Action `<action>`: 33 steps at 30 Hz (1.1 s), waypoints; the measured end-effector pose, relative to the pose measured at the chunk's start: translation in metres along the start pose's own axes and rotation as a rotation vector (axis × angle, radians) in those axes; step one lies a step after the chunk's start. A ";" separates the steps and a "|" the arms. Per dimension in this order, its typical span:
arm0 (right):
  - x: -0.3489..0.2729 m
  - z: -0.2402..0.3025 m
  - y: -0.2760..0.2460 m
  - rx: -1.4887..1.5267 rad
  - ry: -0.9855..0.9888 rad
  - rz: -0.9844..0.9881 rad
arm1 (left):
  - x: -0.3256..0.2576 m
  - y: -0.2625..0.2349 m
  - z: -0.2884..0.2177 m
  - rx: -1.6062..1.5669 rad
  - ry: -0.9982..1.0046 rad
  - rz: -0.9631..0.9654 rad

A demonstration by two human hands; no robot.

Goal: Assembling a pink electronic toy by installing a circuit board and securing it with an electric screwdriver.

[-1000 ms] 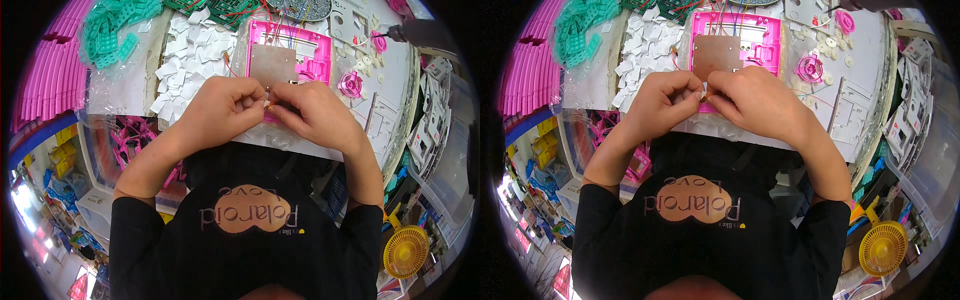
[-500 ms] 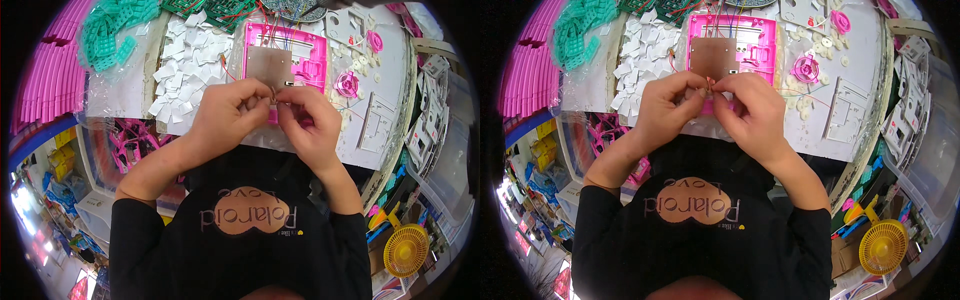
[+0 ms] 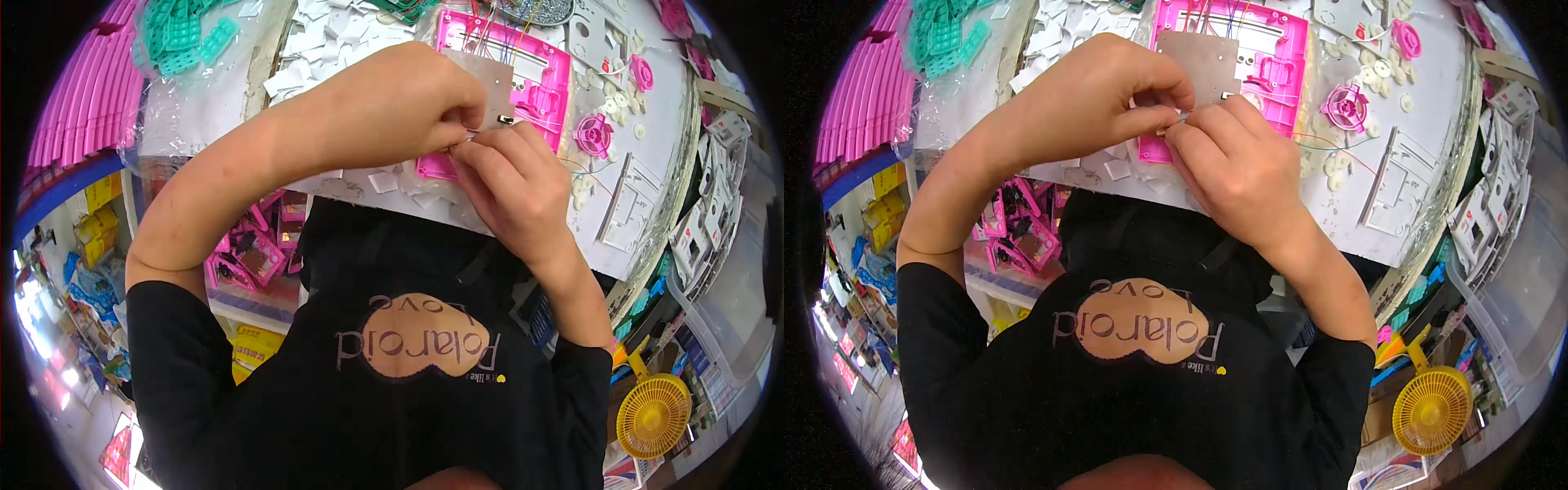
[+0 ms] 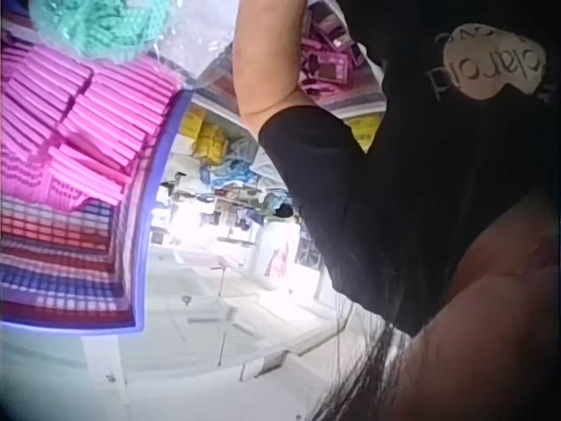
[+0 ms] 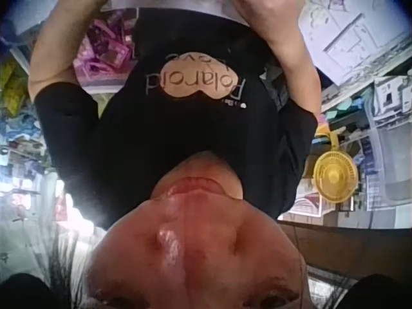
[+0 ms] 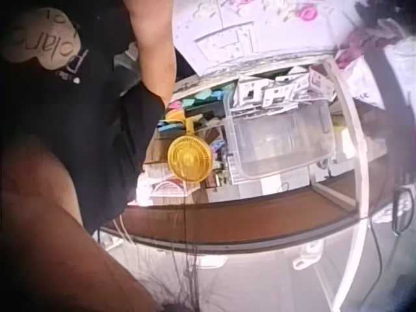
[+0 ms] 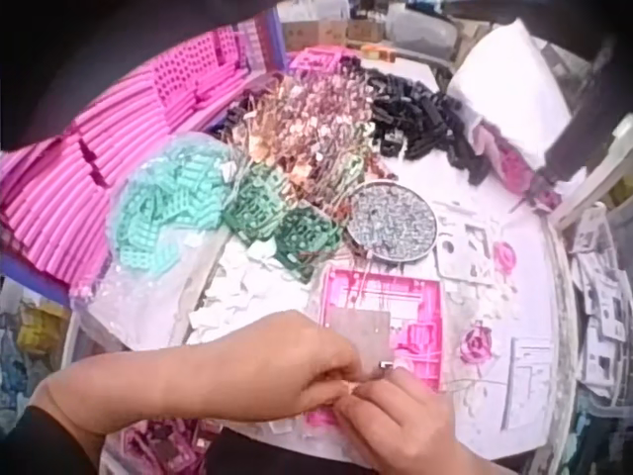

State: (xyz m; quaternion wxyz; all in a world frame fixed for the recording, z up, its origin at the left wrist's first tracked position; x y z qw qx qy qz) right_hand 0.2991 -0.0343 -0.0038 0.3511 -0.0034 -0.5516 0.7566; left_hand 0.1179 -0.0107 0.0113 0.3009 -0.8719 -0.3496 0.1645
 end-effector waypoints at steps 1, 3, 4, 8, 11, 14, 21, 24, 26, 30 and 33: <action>0.000 0.000 0.000 -0.020 0.011 0.022 | -0.001 0.003 0.000 0.060 0.035 -0.037; 0.000 0.001 -0.001 -0.060 0.034 0.066 | -0.003 0.011 0.000 0.180 0.105 -0.111; 0.001 0.002 0.000 -0.077 0.028 0.091 | -0.006 0.014 0.000 0.169 0.111 -0.138; 0.003 0.004 0.003 -0.135 0.020 0.154 | -0.011 0.025 0.004 0.163 0.143 -0.232; 0.005 0.005 0.003 -0.156 0.034 0.164 | -0.011 0.028 0.007 0.163 0.155 -0.257; 0.005 0.006 0.002 -0.157 0.037 0.155 | -0.009 0.029 0.010 0.140 0.168 -0.274; 0.005 0.005 -0.001 -0.072 0.003 0.066 | -0.018 -0.003 0.023 -0.133 -0.047 -0.533; 0.007 0.006 -0.004 -0.108 0.036 0.109 | -0.028 -0.001 0.027 -0.103 -0.067 -0.497; 0.009 0.006 -0.001 -0.102 0.042 0.142 | -0.033 0.002 0.025 -0.089 -0.089 -0.456; 0.014 0.007 -0.001 -0.112 0.093 0.248 | -0.038 0.006 0.023 -0.082 -0.090 -0.449; 0.019 0.007 -0.002 -0.099 0.157 0.328 | -0.041 0.006 0.021 -0.090 -0.094 -0.453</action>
Point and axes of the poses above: each hand's wrist, its own x-axis towards the middle knuckle, its own y-axis out of the palm, z = x × y, the point moved 3 cm from there along x, towards the middle knuckle, and after that the axes turned 10 degrees about z, right-handed, at the moved point
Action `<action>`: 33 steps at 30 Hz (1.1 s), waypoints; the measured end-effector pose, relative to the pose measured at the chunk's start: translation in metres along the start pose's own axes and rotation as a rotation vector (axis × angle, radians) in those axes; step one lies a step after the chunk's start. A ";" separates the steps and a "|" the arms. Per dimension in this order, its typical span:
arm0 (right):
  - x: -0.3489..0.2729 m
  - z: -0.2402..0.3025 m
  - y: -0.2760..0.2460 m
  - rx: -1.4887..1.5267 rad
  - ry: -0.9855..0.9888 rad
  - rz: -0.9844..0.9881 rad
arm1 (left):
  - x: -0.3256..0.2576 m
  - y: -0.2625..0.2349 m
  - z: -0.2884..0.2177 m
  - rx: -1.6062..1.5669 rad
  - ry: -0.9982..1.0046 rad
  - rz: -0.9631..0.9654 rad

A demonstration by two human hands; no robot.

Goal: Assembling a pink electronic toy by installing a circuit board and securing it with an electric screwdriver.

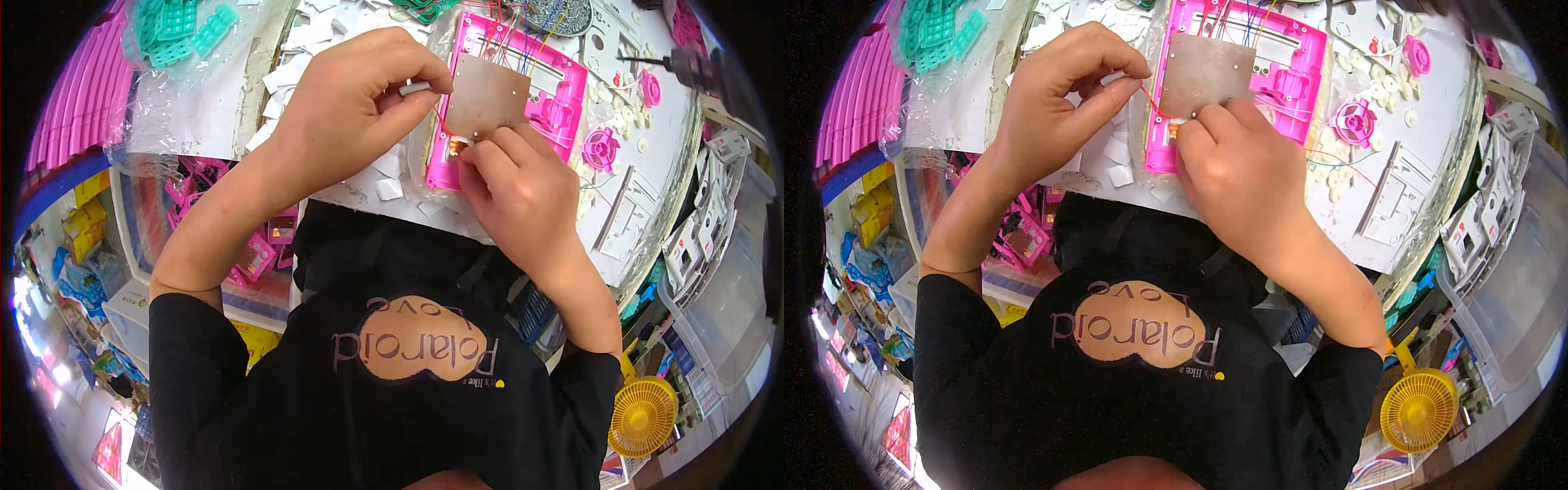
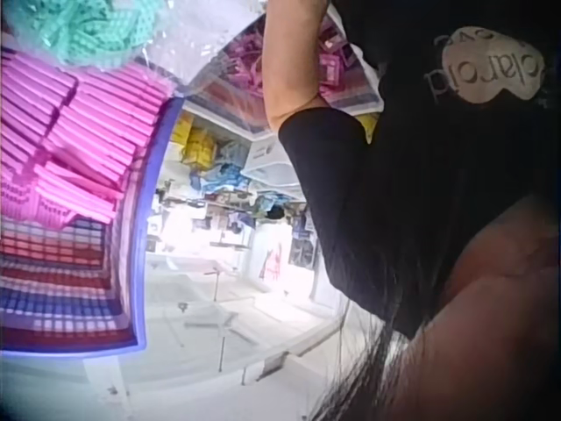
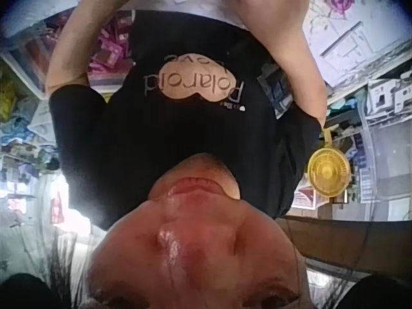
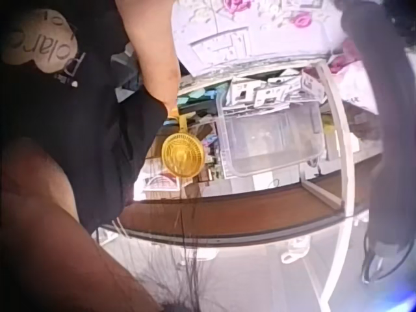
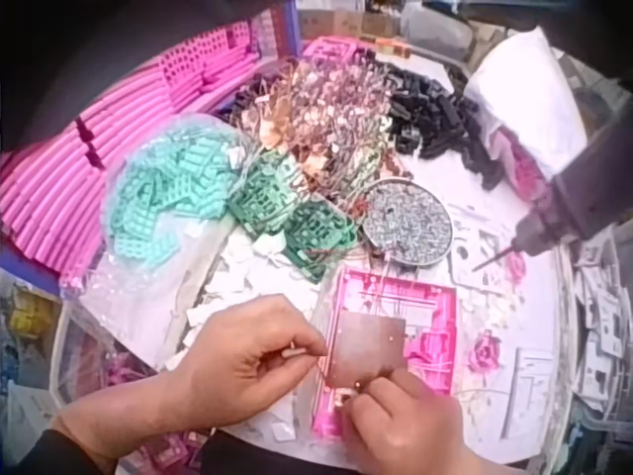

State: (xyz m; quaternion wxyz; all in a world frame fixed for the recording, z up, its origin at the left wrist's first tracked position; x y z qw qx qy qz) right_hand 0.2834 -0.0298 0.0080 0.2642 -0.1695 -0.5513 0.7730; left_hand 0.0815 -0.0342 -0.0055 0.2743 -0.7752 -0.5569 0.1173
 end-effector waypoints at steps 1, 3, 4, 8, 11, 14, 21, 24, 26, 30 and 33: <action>0.001 0.000 -0.002 0.014 -0.006 0.023 | -0.001 -0.001 0.000 -0.002 -0.003 0.000; 0.002 0.001 -0.006 0.042 -0.017 0.069 | -0.004 -0.002 0.000 -0.005 -0.016 0.001; 0.000 0.002 -0.007 0.046 -0.023 0.084 | -0.005 -0.002 0.001 -0.009 -0.022 0.003; -0.010 0.000 -0.006 0.054 -0.070 0.064 | -0.010 -0.007 0.005 -0.034 -0.037 -0.009; -0.012 0.000 -0.006 0.015 -0.010 0.063 | -0.010 -0.009 0.009 -0.042 -0.057 -0.041; -0.012 0.002 -0.005 0.030 0.053 0.072 | -0.008 -0.009 0.012 -0.035 -0.059 -0.071; -0.020 -0.006 -0.008 0.218 0.039 0.058 | -0.008 -0.013 0.012 0.139 -0.073 -0.085; -0.025 -0.008 -0.008 0.198 -0.022 0.091 | -0.010 -0.012 0.015 0.356 -0.039 -0.127; -0.023 -0.003 -0.011 0.122 -0.036 0.198 | 0.000 -0.003 0.016 0.471 -0.029 -0.377; -0.020 0.005 -0.008 -0.034 -0.007 0.314 | 0.014 0.005 0.005 0.565 0.143 -0.295; -0.022 0.002 -0.012 0.001 -0.047 0.329 | 0.004 -0.012 0.005 0.624 0.268 0.028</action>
Point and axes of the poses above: each hand's wrist, its own x-axis towards the middle knuckle, its own y-axis out of the palm, z = x × y, the point moved 3 cm from there along x, towards the middle knuckle, and after that the axes turned 10 degrees about z, right-handed, at the moved point
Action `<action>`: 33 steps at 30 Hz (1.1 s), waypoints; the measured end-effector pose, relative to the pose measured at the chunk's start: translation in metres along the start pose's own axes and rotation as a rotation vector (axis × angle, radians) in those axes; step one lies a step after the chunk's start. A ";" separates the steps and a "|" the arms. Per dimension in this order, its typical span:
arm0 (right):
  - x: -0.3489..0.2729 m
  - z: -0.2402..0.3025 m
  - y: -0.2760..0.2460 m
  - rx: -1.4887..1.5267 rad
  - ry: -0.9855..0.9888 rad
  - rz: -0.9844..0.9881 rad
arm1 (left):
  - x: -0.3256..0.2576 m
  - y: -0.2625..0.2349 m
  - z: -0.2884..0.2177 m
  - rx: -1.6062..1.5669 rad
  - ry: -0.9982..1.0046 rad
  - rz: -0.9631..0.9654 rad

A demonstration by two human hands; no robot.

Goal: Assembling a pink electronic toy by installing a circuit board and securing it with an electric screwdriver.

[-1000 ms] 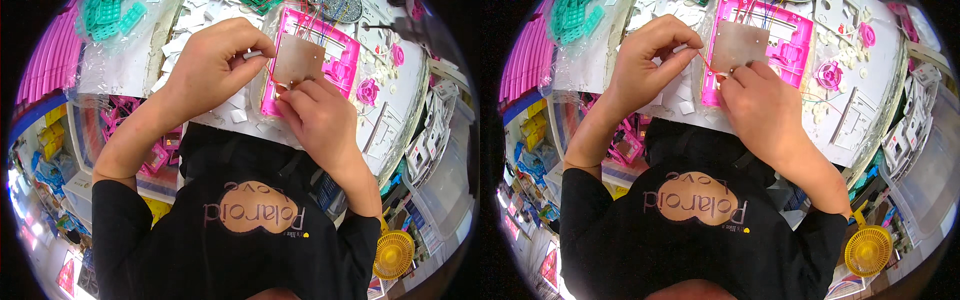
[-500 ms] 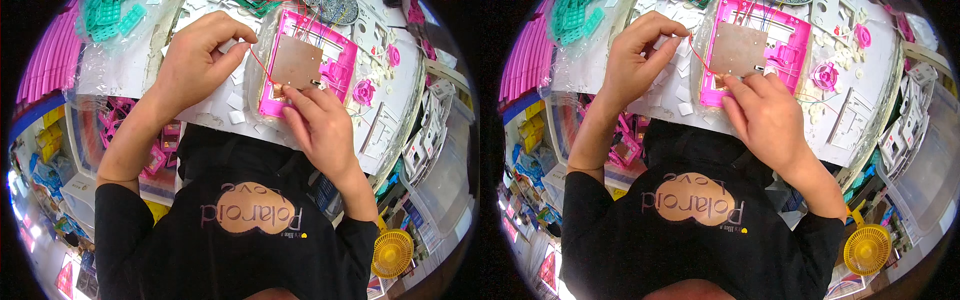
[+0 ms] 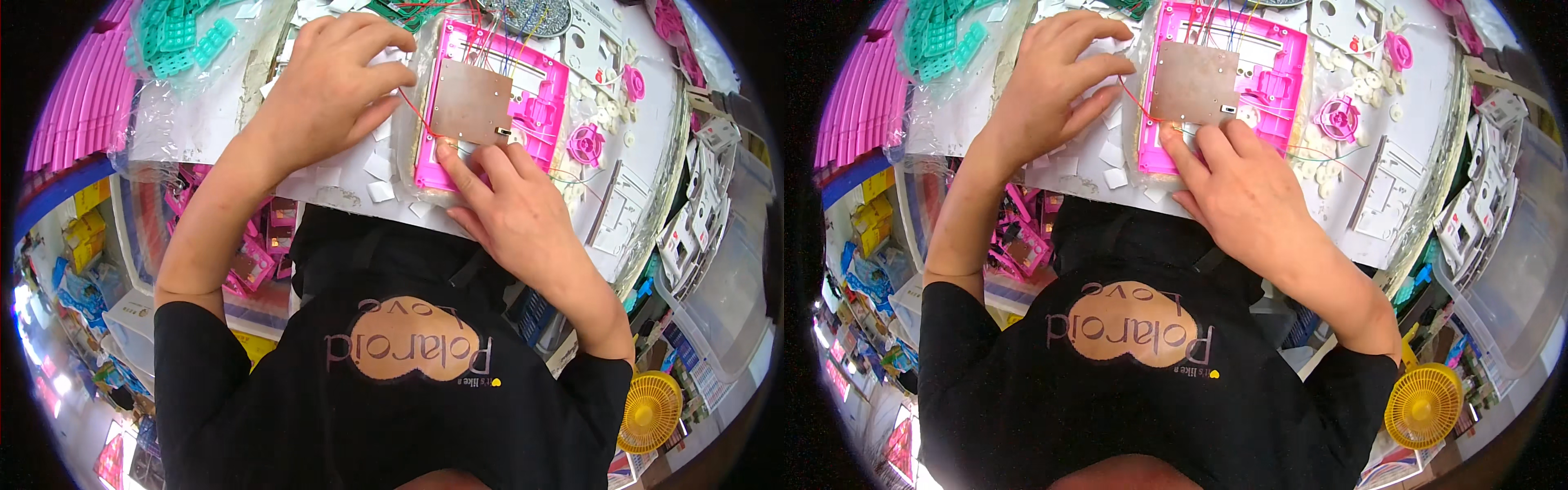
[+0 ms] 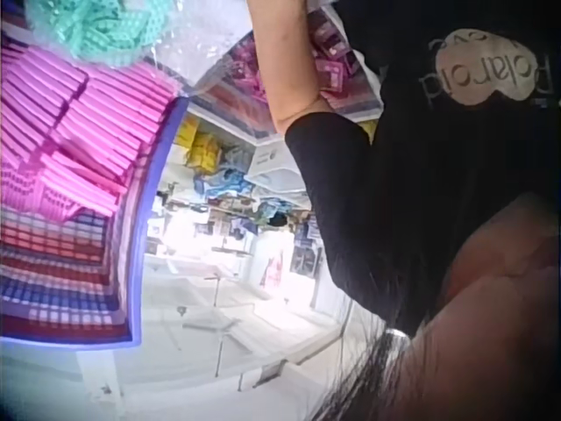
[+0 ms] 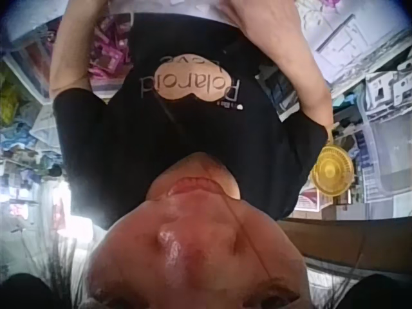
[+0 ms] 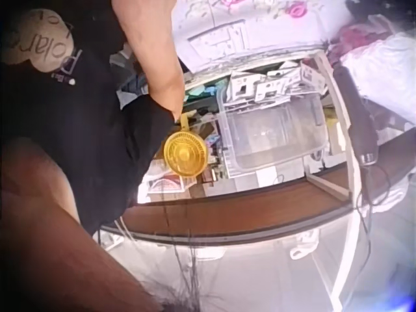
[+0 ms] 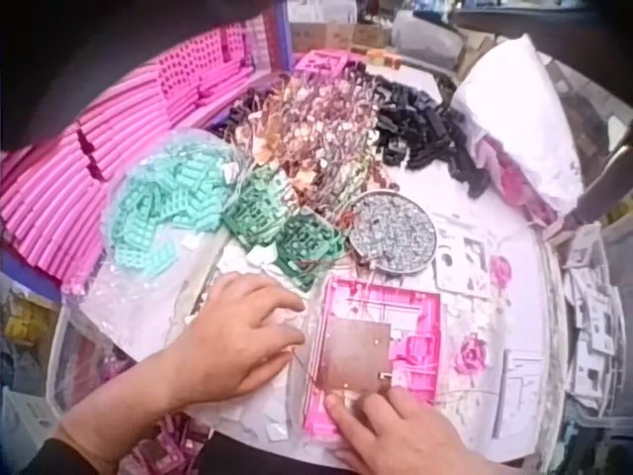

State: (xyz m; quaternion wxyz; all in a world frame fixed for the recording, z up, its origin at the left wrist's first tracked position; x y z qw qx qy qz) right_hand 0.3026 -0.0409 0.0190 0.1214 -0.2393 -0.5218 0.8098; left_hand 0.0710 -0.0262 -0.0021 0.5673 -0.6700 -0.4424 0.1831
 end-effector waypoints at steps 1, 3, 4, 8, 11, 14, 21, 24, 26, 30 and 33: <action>-0.002 -0.002 -0.002 0.008 -0.021 -0.002 | -0.001 -0.002 0.001 0.009 0.029 0.035; -0.006 -0.005 -0.004 0.024 -0.063 -0.007 | -0.006 0.003 0.006 -0.084 0.029 0.113; -0.007 -0.006 -0.005 0.042 -0.063 -0.013 | -0.006 0.007 0.007 -0.137 0.037 0.153; -0.009 -0.019 -0.009 0.142 -0.108 -0.049 | -0.004 -0.013 0.002 -0.395 -0.053 0.148; -0.013 -0.029 -0.014 0.364 -0.066 -0.280 | 0.005 -0.015 -0.024 -0.815 -0.258 0.134; -0.017 -0.032 -0.023 0.581 -0.009 -0.447 | 0.020 0.009 -0.061 -0.937 -0.329 0.145; -0.046 -0.049 0.004 0.718 0.174 -0.568 | 0.029 0.029 -0.088 -0.749 -0.143 -0.024; -0.055 -0.051 0.012 0.941 0.286 -0.544 | 0.015 0.019 -0.074 -0.362 -0.073 -0.093; -0.058 -0.049 0.014 1.022 0.316 -0.523 | 0.007 0.018 -0.069 -0.221 0.000 0.048; -0.055 -0.048 0.007 0.982 0.326 -0.398 | -0.002 0.022 -0.077 -0.067 -0.006 0.142; -0.054 -0.046 0.000 0.797 0.268 -0.400 | -0.005 0.027 -0.081 -0.026 -0.051 0.195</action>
Point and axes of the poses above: each hand's wrist, its own x-axis towards the middle knuckle, its own y-axis out of the palm, z = x × y, the point moved 3 cm from there along x, towards the middle knuckle, and after that the axes turned 10 degrees about z, right-handed, at the moved point
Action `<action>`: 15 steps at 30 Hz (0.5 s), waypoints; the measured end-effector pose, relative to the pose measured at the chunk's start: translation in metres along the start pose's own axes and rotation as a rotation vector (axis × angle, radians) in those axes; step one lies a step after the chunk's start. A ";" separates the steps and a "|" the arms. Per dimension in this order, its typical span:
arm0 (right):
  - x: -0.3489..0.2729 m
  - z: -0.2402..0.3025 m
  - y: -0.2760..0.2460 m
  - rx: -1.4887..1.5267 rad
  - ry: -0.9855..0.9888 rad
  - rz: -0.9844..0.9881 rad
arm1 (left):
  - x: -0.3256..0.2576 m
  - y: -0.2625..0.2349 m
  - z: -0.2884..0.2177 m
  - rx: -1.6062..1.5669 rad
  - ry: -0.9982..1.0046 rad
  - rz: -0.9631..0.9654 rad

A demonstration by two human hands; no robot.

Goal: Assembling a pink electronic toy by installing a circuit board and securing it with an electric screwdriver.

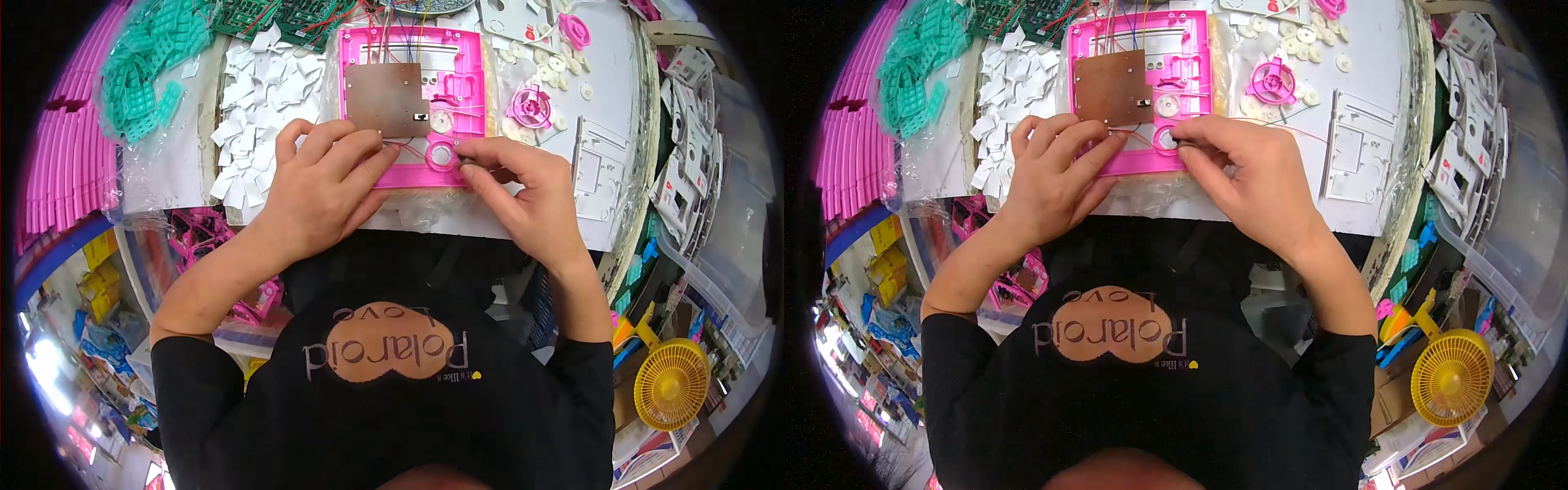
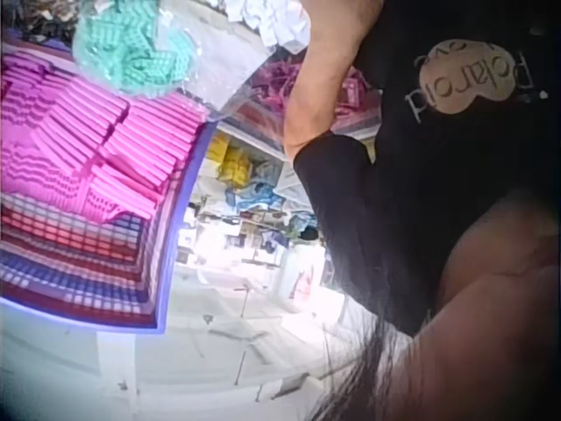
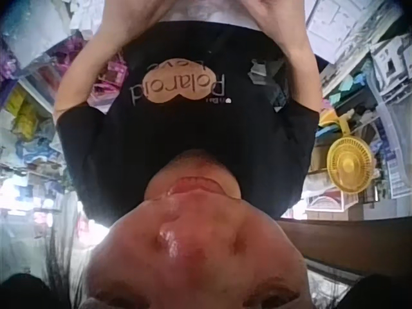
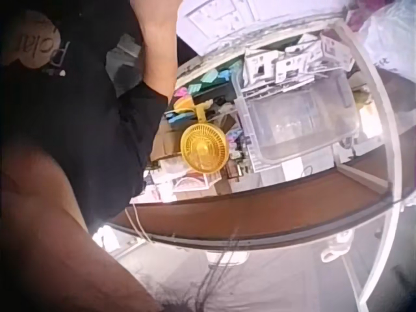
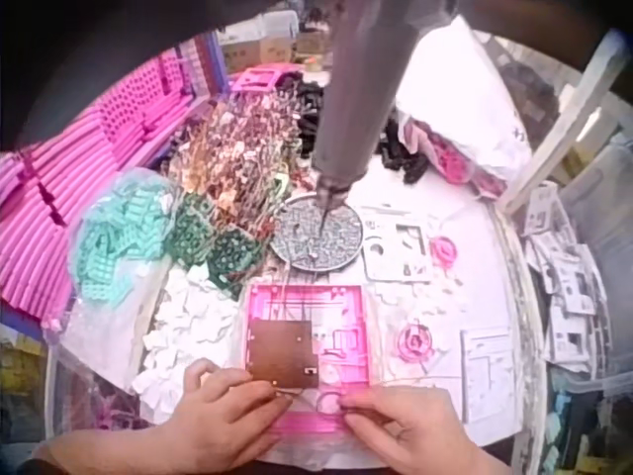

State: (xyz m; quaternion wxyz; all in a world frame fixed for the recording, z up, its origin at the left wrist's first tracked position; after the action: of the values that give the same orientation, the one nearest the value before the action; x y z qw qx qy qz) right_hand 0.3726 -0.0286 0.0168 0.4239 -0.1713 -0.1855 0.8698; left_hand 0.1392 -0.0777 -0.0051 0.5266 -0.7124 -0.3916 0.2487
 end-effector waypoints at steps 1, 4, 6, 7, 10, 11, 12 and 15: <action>0.000 0.002 -0.001 -0.098 -0.021 0.015 | -0.001 0.000 0.001 -0.006 0.016 -0.009; 0.002 0.013 -0.006 -0.408 -0.230 -0.026 | -0.005 0.002 0.007 -0.026 0.052 -0.037; -0.003 0.012 -0.004 -0.513 -0.312 -0.030 | -0.008 0.004 0.008 -0.038 0.060 -0.060; -0.008 0.004 0.001 -0.511 -0.302 -0.005 | -0.008 0.004 0.009 -0.041 0.062 -0.066; -0.010 0.001 0.006 -0.579 -0.341 0.041 | -0.008 0.003 0.010 -0.051 0.068 -0.080; -0.010 0.001 0.007 -0.612 -0.367 0.050 | -0.008 0.003 0.012 -0.055 0.071 -0.083; -0.007 -0.001 0.007 -0.562 -0.404 0.078 | -0.008 0.003 0.013 -0.059 0.075 -0.086; 0.002 -0.014 0.000 -0.435 -0.447 0.098 | -0.008 0.000 0.016 -0.039 0.095 -0.077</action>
State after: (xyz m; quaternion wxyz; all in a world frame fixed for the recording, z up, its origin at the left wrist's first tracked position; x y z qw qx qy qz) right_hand 0.3777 -0.0247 0.0042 0.2834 -0.0714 -0.4474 0.8452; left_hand 0.1225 -0.0748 -0.0110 0.5399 -0.7179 -0.3980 0.1864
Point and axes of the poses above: each hand's wrist, its own x-axis towards the middle knuckle, its own y-axis out of the palm, z = x × y, the point moved 3 cm from there along x, towards the middle knuckle, and after that the axes turned 10 degrees about z, right-handed, at the moved point
